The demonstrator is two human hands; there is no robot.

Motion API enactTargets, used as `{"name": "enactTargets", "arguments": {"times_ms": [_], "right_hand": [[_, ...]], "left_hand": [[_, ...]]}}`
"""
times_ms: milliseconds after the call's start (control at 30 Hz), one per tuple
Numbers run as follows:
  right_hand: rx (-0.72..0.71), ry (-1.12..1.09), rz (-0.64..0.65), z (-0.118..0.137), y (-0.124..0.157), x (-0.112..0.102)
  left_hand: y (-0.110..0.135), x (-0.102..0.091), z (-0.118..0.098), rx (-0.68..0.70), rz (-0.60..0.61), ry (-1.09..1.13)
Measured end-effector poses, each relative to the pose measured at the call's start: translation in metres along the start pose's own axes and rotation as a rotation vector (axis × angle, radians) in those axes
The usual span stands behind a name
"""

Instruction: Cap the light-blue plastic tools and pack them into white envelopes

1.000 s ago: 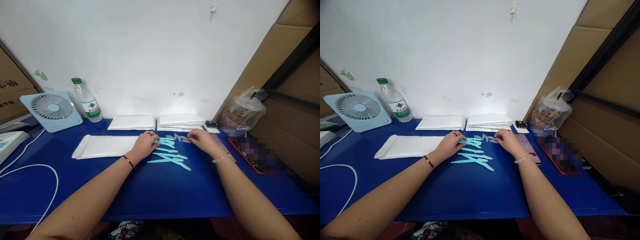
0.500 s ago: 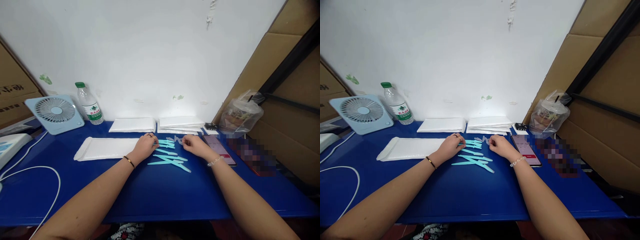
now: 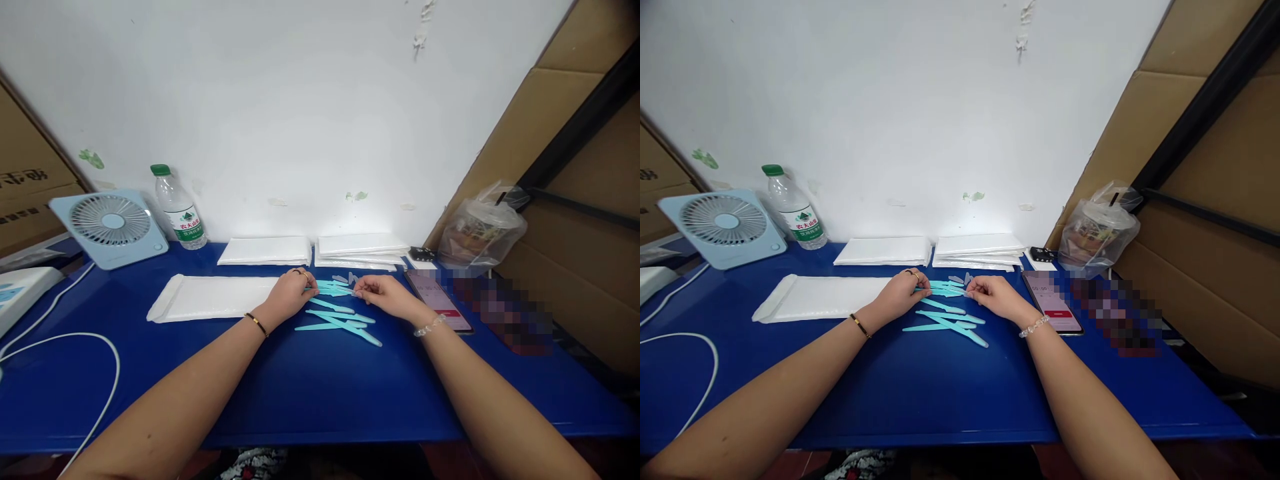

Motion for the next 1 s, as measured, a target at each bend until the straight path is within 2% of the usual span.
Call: {"name": "enactTargets", "arguments": {"times_ms": [167, 267, 333, 400, 467, 533, 667, 767, 900, 1000], "right_hand": [[-0.023, -0.036, 0.014, 0.015, 0.004, 0.004], [-0.046, -0.026, 0.091, 0.020, 0.007, 0.003], [-0.059, 0.011, 0.099, 0.016, 0.006, -0.001], [-0.057, 0.107, -0.018, 0.006, 0.003, -0.008], [-0.053, 0.258, -0.206, -0.006, 0.000, -0.015], [-0.064, 0.388, -0.314, -0.016, -0.004, -0.018], [-0.113, 0.487, -0.257, -0.023, -0.011, -0.015], [-0.095, 0.613, -0.213, -0.019, -0.013, -0.010], [-0.026, 0.776, -0.235, -0.011, -0.011, -0.006], [-0.021, 0.773, -0.267, -0.008, -0.009, -0.006]], "left_hand": [[0.003, -0.005, -0.011, 0.046, 0.036, 0.048], [0.006, -0.007, -0.018, 0.091, 0.123, 0.060], [0.007, -0.009, -0.020, 0.111, 0.164, 0.055], [0.007, -0.010, -0.018, 0.116, 0.134, 0.024], [0.006, -0.010, -0.014, 0.104, 0.067, -0.045], [0.004, -0.009, -0.009, 0.090, 0.027, -0.118], [0.002, -0.007, -0.005, 0.083, 0.041, -0.182], [0.001, -0.008, -0.006, 0.071, 0.068, -0.186], [0.001, -0.008, -0.005, 0.051, 0.116, -0.154], [0.001, -0.008, -0.002, 0.039, 0.119, -0.114]]}}
Point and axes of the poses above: each hand's wrist, its own y-axis away from the middle knuckle, its own x-axis out of the palm, z = x × y, the point moved 1 cm from there along -y, towards the middle knuckle, and after that the axes turned 7 degrees about -z, right-handed, at the moved point
